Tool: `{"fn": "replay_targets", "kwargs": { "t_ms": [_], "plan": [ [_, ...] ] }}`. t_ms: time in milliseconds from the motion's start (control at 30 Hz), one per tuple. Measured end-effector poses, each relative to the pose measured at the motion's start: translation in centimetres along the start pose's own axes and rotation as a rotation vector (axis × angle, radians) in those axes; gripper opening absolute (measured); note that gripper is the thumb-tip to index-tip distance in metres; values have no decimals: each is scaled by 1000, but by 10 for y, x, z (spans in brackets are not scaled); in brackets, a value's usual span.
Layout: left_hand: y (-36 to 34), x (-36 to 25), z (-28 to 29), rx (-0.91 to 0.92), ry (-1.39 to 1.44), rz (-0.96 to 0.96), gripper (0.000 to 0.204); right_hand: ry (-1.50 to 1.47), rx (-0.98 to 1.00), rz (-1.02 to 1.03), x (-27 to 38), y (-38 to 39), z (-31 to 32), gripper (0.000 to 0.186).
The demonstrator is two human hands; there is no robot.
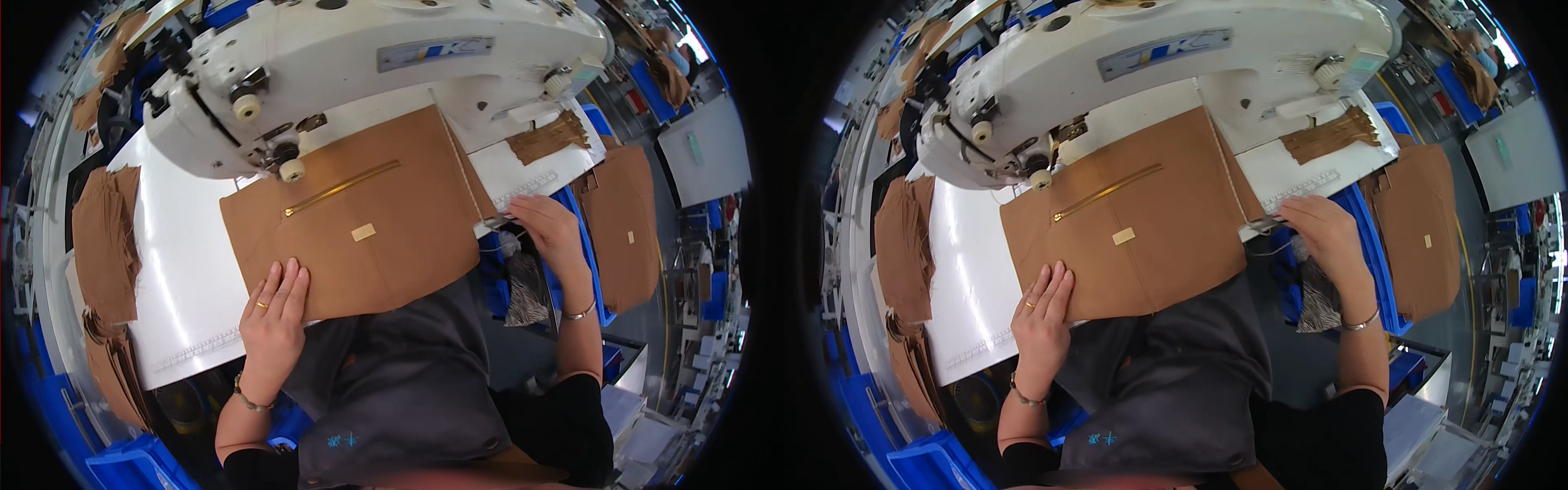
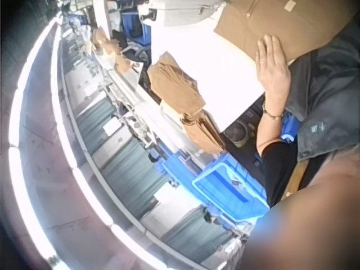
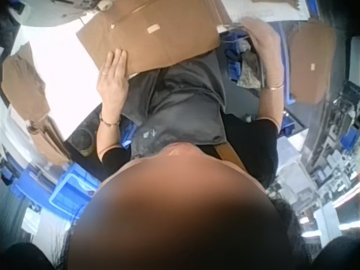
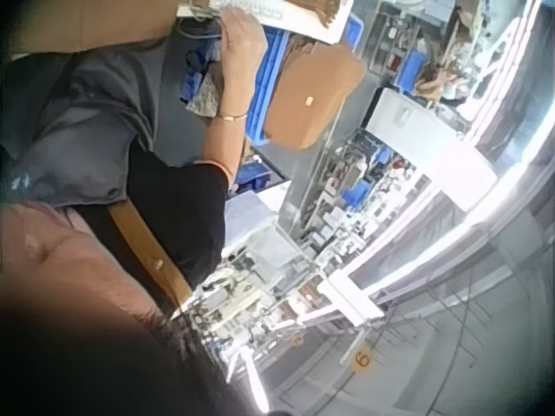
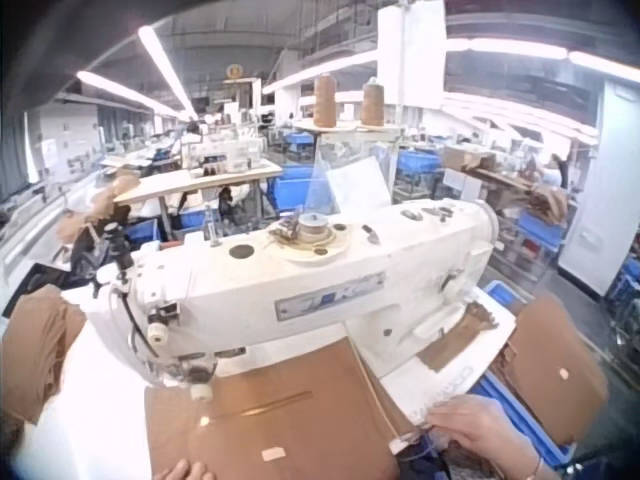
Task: Sewing a zipper onto a fabric or leather piece using an industrial sewing machine.
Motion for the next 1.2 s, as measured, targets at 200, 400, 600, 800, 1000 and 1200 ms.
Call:
{"fn": "replay_targets", "kwargs": {
  "t_ms": [200,400,600,800,1000,1200],
  "plan": [
    [29,-19,31,110,30,-61,38,24,-321,-497,-36,1,55,18],
    [50,-32,39,129,52,-59,37,-334,31,-430,55,-49,-5,27],
    [53,-32,36,95,70,-37,36,-102,112,281,155,-109,-115,19],
    [55,-28,36,67,103,-16,36,-317,150,581,193,-110,-143,12],
    [61,-24,38,62,139,-14,36,-217,132,445,169,-125,-139,17],
    [71,-26,39,64,151,-20,33,-98,275,417,156,-149,-153,18]
  ]
}}
Point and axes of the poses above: each hand's wrist, its own y-axis away from the middle knuckle, its own z-axis out of the back of the hand, x = y × z, the point moved 4 cm from there along -y, towards the middle knuckle, and after that the axes turned 10 degrees about -x, right-handed, at the moved point
